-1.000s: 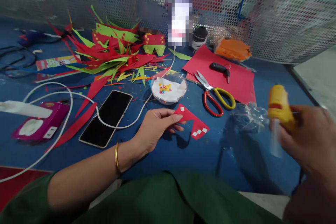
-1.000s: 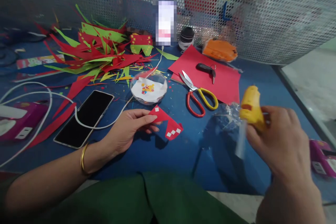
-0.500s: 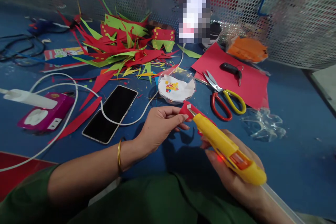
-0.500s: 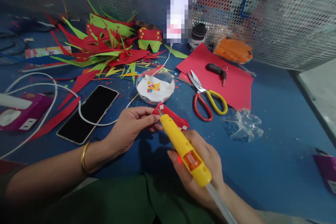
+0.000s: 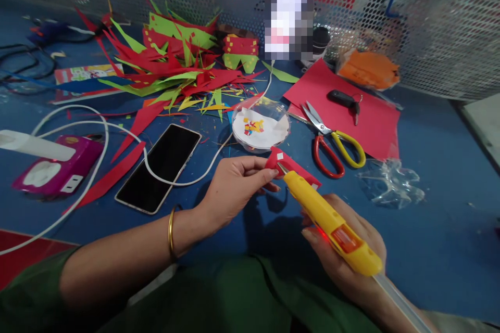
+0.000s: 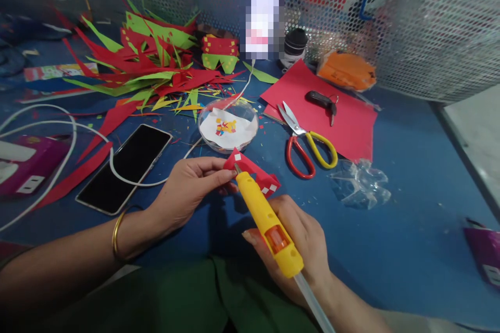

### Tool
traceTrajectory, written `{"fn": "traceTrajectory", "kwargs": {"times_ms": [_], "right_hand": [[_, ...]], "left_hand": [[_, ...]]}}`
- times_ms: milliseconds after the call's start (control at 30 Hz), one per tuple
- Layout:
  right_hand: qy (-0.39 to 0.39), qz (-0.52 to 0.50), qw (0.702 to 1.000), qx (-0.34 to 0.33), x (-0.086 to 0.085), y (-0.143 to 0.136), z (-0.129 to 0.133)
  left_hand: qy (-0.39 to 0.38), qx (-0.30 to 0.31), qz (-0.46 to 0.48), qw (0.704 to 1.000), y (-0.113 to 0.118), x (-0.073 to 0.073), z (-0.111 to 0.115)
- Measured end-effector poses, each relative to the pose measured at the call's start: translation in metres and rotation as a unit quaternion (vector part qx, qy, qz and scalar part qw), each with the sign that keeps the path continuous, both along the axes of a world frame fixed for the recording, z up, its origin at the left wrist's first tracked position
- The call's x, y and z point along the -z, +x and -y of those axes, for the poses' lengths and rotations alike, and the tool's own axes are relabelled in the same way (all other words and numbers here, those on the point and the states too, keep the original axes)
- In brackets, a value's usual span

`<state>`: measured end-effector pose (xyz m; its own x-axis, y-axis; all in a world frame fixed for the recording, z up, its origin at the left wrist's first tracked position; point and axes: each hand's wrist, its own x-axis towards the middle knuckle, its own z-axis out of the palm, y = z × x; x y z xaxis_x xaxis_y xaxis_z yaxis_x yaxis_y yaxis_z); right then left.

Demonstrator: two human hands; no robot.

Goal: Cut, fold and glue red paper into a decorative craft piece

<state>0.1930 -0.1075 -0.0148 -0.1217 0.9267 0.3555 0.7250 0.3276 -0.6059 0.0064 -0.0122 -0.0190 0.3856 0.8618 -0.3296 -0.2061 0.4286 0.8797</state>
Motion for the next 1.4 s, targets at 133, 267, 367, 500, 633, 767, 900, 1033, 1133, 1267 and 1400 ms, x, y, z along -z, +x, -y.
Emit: {"fn": "traceTrajectory", "kwargs": {"times_ms": [133, 267, 367, 500, 633, 767, 900, 1033, 1133, 1267, 1400], "right_hand": [[-0.014, -0.005, 0.999, 0.031, 0.0012, -0.0029, 0.0018], [-0.018, 0.008, 0.999, 0.039, -0.0005, -0.003, 0.0023], [-0.024, 0.034, 0.999, 0.023, -0.0029, -0.0008, 0.0014], [-0.018, 0.05, 0.999, 0.013, -0.0053, 0.0004, -0.0007], [-0.011, 0.057, 0.998, 0.008, -0.0055, -0.0011, -0.0021], [-0.006, 0.059, 0.998, 0.014, -0.0045, -0.0011, -0.0012], [-0.005, 0.065, 0.998, 0.015, -0.0043, 0.0, -0.0004], [-0.004, 0.071, 0.997, 0.019, -0.005, -0.0003, -0.0014], [0.004, 0.073, 0.997, 0.017, -0.0052, -0.0008, -0.0022], [0.008, 0.076, 0.997, 0.011, -0.0042, -0.0004, -0.0026], [0.012, 0.081, 0.997, 0.013, -0.0035, -0.0003, -0.0023]], "left_hand": [[0.003, 0.001, -0.015, 1.0, -0.0002, 0.0006, -0.0006], [0.006, 0.001, -0.026, 1.0, 0.0, 0.0002, -0.0006], [0.004, 0.0, -0.03, 1.0, -0.0001, -0.0003, 0.0], [0.002, 0.002, -0.036, 0.999, 0.0001, -0.0011, 0.0004], [0.006, 0.0, -0.049, 0.999, 0.0008, -0.0018, 0.0005], [0.008, 0.001, -0.059, 0.998, 0.0006, -0.0023, 0.001], [0.002, 0.003, -0.053, 0.999, 0.0002, -0.0024, 0.0004], [0.0, 0.004, -0.045, 0.999, 0.0002, -0.0015, -0.0004], [0.003, 0.005, -0.045, 0.999, 0.0004, -0.0009, -0.0003], [0.006, 0.005, -0.053, 0.999, 0.0006, -0.0014, 0.0], [0.008, 0.004, -0.06, 0.998, 0.0003, -0.0019, 0.0005]]}}
